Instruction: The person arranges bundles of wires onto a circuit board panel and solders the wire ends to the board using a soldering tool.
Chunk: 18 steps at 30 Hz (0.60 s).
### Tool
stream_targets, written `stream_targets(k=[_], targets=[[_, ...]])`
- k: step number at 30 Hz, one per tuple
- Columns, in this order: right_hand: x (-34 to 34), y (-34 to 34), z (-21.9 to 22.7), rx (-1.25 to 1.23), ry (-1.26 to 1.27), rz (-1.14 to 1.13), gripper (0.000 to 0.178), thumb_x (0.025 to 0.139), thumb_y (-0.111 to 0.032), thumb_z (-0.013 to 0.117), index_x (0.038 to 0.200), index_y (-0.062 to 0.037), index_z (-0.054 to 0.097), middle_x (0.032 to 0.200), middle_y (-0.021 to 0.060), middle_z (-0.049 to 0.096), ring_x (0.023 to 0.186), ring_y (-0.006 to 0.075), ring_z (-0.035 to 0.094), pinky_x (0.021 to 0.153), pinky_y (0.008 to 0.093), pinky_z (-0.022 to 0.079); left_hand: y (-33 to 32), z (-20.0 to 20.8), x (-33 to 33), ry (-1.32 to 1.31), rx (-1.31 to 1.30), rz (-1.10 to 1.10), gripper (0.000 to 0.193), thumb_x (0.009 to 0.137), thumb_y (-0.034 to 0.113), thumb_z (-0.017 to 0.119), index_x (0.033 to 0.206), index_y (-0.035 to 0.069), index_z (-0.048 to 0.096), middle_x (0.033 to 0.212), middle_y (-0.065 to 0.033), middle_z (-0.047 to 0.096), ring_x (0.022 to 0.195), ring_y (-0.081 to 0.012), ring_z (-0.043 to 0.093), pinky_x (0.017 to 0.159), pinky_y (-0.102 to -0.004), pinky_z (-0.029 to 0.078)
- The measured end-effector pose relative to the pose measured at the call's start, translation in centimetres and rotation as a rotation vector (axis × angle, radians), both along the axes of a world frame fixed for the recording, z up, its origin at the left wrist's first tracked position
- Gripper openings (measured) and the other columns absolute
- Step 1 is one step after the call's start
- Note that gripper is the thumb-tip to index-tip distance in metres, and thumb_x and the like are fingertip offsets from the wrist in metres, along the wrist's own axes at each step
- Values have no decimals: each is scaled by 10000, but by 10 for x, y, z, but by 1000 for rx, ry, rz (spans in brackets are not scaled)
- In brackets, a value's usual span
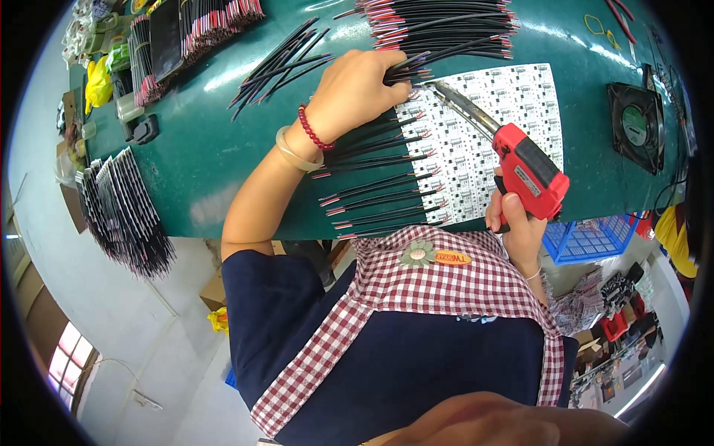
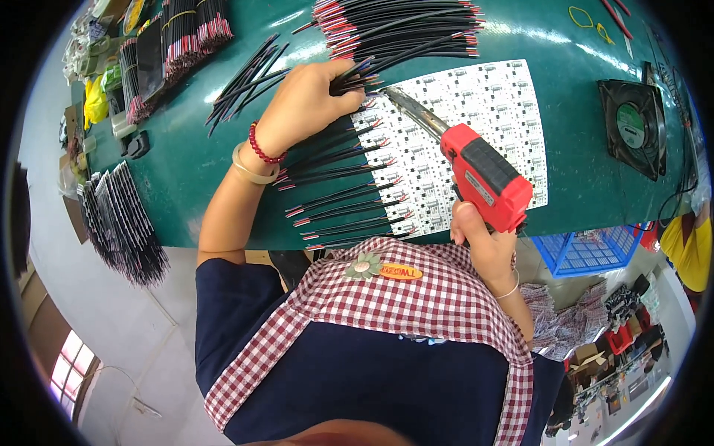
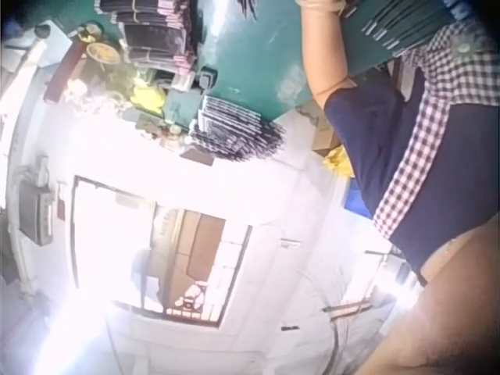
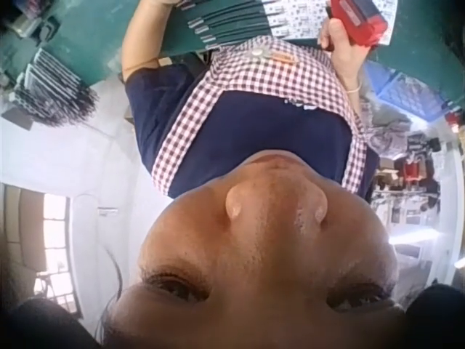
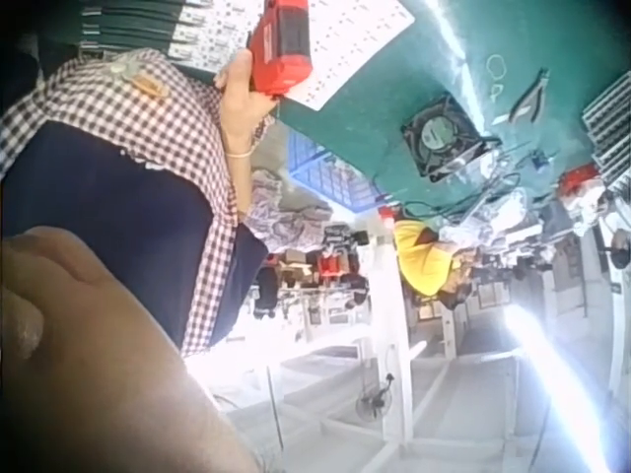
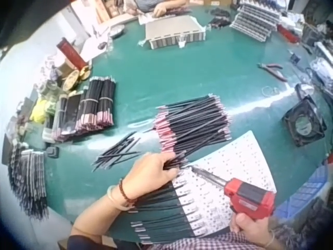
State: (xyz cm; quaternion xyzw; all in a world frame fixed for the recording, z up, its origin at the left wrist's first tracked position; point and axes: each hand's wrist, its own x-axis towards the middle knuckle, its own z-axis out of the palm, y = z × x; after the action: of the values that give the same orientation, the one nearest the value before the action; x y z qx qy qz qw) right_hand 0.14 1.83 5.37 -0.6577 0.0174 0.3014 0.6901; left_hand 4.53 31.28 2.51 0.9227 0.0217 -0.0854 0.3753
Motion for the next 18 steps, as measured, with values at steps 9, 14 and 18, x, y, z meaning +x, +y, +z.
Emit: stream_targets(k=[9, 14, 18], targets=[[0, 1, 0, -86, -28, 31, 338, 955, -204, 534, 1171, 55, 500, 612, 40, 481, 491, 100, 445, 482, 252, 389, -1, -3, 4, -40, 22, -10, 214, 769, 186, 654, 861, -5, 630, 613, -198, 556, 538, -350, 508, 565, -402, 432], [-3, -3, -2, -95, -30, 51, 331, 949, -187, 535, 1155, 70, 505, 621, 40, 484, 498, 99, 445, 487, 254, 384, -3, -5, 4, -95, 44, -15, 211, 762, 185, 656, 861, 0, 642, 623, -205, 563, 563, -368, 535, 575, -417, 438], [-3, 1, 4, -114, -46, -7, 337, 948, -168, 541, 1172, 81, 495, 622, 38, 480, 501, 96, 441, 493, 249, 382, -2, -5, 5, -94, 62, -31, 213, 756, 189, 659, 858, 3, 643, 637, -211, 571, 591, -387, 551, 583, -433, 440]])
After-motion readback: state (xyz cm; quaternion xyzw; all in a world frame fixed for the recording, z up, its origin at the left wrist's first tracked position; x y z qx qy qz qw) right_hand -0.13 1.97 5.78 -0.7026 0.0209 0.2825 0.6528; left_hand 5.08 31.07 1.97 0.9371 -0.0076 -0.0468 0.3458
